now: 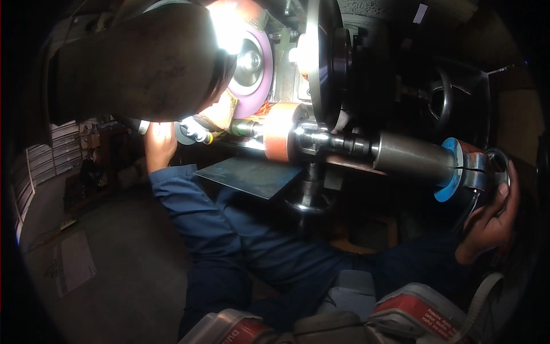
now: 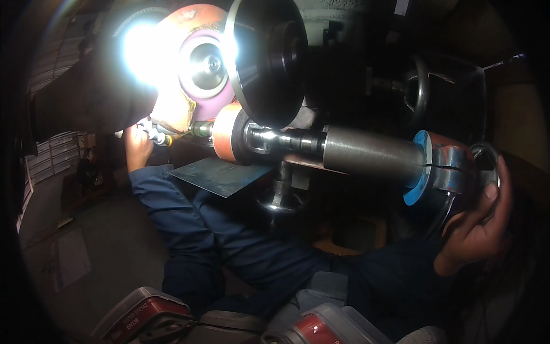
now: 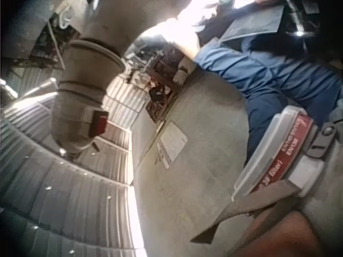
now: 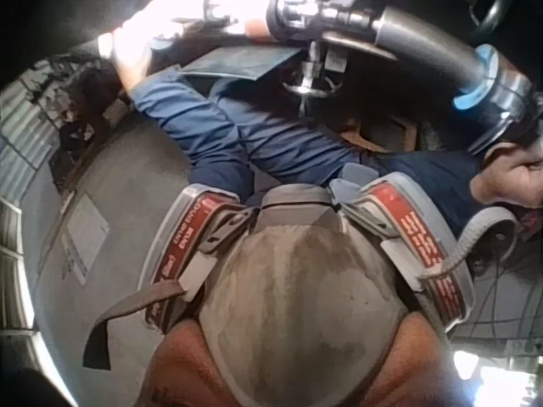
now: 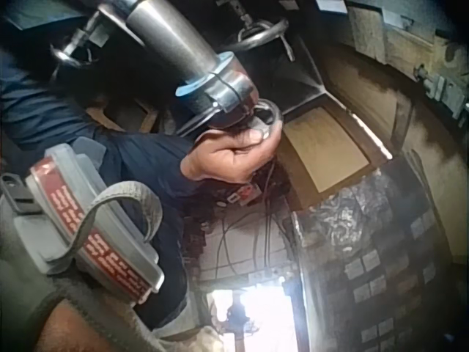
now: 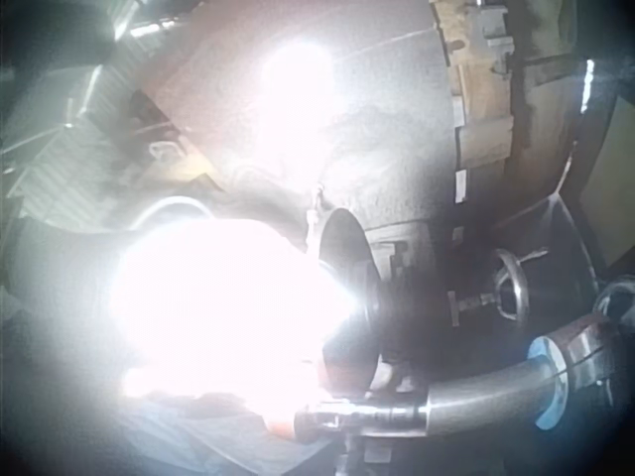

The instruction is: Operate a precision lathe or grinder to machine a metal component.

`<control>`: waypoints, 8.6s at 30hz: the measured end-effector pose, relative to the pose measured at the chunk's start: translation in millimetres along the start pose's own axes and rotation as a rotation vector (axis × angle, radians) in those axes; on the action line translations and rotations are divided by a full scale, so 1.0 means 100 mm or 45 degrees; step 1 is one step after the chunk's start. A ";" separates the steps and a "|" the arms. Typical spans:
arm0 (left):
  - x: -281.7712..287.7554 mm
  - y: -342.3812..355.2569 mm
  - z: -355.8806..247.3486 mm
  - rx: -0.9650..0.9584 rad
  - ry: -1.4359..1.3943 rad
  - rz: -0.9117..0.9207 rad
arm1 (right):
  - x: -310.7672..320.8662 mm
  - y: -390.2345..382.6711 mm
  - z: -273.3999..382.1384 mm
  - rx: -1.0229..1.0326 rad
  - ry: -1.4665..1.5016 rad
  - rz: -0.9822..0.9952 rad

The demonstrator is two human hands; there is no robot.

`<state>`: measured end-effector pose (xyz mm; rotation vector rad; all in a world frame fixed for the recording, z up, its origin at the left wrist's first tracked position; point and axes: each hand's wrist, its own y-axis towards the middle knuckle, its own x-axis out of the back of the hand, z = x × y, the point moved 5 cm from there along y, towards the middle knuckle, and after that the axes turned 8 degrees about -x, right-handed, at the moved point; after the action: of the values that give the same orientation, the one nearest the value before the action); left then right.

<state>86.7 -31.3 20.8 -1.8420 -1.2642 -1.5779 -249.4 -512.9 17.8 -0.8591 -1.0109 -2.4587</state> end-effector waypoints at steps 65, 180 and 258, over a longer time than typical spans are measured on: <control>-0.01 0.09 -0.23 0.096 -0.004 0.015 | 0.00 0.03 -0.02 -0.115 0.018 0.066; 0.25 -0.99 -1.78 -0.887 -0.115 -1.166 | -0.17 -0.48 -0.36 0.385 -0.105 -0.789; 0.12 -1.03 -0.77 0.156 -0.573 -0.099 | -0.04 -0.28 -0.10 0.147 0.230 -0.471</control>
<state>-42.4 -34.4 28.3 -2.1636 -1.5982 -1.1221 -264.9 -500.3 -4.7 -0.4332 -1.3266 -2.6821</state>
